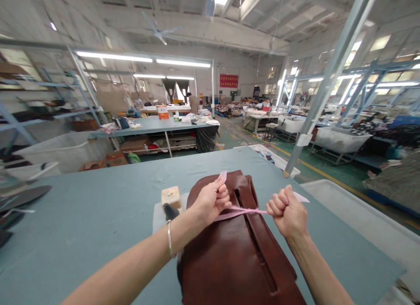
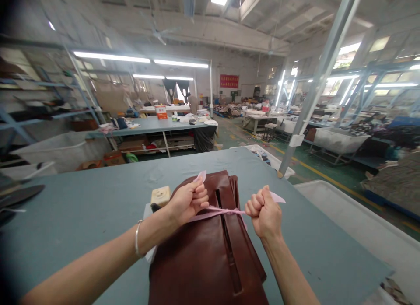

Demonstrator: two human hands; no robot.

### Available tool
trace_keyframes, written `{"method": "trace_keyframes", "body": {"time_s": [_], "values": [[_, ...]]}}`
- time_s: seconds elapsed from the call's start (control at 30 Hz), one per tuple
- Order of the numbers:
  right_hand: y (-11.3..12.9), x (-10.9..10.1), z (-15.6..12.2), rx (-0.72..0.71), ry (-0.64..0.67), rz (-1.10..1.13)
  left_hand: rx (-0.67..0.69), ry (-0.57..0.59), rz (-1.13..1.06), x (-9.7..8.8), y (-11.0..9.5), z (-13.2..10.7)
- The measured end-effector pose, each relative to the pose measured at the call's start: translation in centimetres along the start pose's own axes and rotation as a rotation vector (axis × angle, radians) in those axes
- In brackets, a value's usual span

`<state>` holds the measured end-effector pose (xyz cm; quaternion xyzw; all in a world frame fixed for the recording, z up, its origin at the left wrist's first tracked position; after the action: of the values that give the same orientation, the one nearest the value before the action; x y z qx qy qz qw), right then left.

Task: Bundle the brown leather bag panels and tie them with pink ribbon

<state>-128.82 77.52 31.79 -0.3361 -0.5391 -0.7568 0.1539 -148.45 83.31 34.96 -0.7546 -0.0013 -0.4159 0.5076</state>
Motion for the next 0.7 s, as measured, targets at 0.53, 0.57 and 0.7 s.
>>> {"method": "trace_keyframes", "body": {"time_s": [0.53, 0.57, 0.7], "values": [[-0.3, -2.7, 0.9, 0.103, -0.078, -0.074, 0.127, 0.119, 0.407, -3.6, -0.6, -2.5], [-0.8, -3.3, 0.9, 0.121, -0.100, -0.055, 0.131, 0.114, 0.405, -4.1, -0.3, -2.6], [-3.1, -6.0, 1.1, 0.191, -0.200, 0.085, 0.239, 0.028, 0.494, -6.1, 1.4, -3.5]]}}
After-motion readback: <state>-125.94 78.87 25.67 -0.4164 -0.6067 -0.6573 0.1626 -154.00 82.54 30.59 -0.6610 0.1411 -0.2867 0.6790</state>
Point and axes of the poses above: each hand's wrist, its own z-axis towards the middle knuckle, its own x-axis out of the palm, y = z × x, the point moved 2 cm from there along z, towards the middle knuckle, and after that the axes turned 4 degrees about -x, right-handed, at the moved point
